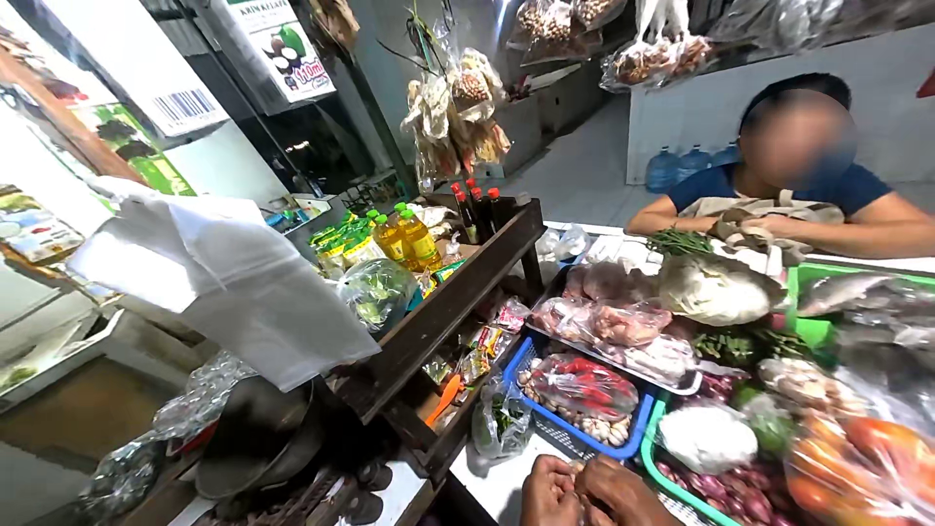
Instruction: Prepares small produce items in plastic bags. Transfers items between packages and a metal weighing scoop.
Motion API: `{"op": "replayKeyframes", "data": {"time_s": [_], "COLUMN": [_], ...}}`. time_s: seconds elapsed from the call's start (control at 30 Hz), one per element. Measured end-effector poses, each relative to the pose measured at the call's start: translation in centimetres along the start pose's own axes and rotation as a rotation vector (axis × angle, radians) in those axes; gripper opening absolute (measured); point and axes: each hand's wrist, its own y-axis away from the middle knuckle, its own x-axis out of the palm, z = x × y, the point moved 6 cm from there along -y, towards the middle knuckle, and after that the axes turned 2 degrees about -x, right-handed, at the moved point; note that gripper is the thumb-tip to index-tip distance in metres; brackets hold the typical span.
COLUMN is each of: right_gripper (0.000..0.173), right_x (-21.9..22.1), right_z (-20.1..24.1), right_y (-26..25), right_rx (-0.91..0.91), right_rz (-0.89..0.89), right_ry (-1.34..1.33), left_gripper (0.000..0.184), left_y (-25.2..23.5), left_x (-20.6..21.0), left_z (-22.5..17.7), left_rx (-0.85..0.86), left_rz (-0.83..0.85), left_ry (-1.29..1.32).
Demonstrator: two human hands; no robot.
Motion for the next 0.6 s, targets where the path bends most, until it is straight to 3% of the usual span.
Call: {"op": "replayKeyframes", "data": {"time_s": [0.1, 0.27, 0.43, 0.53, 0.6], "right_gripper": [0.011, 0.011, 0.012, 0.011, 0.011], "right_x": [0.3, 0.2, -0.3, -0.5, -0.6], "right_z": [0.2, -0.1, -0.3, -0.2, -0.1], "right_y": [-0.3, -0.5, -0.2, 0.0, 0.3], "right_rx": [0.006, -0.028, -0.056, -0.062, -0.048], "right_rz": [0.031, 0.025, 0.047, 0.031, 0.039], "right_ry": [0.019, -0.040, -0.062, -0.061, -0.043], "left_gripper": [0.034, 0.042, 0.052, 0.050, 0.047], "left_y": [0.0, -0.7, -1.7, -1.2, -0.1], "left_x": [-0.3, -0.4, -0.2, 0.0, -0.2], "left_z": [-0.2, -3.5, -4.7, -3.8, -1.2], "left_rx": [-0.063, 0.282, 0.255, 0.153, -0.120], "left_rz": [0.029, 0.277, 0.476, 0.320, 0.055], "left_ry": [-0.037, -0.549, -0.638, -0.433, -0.025]}}
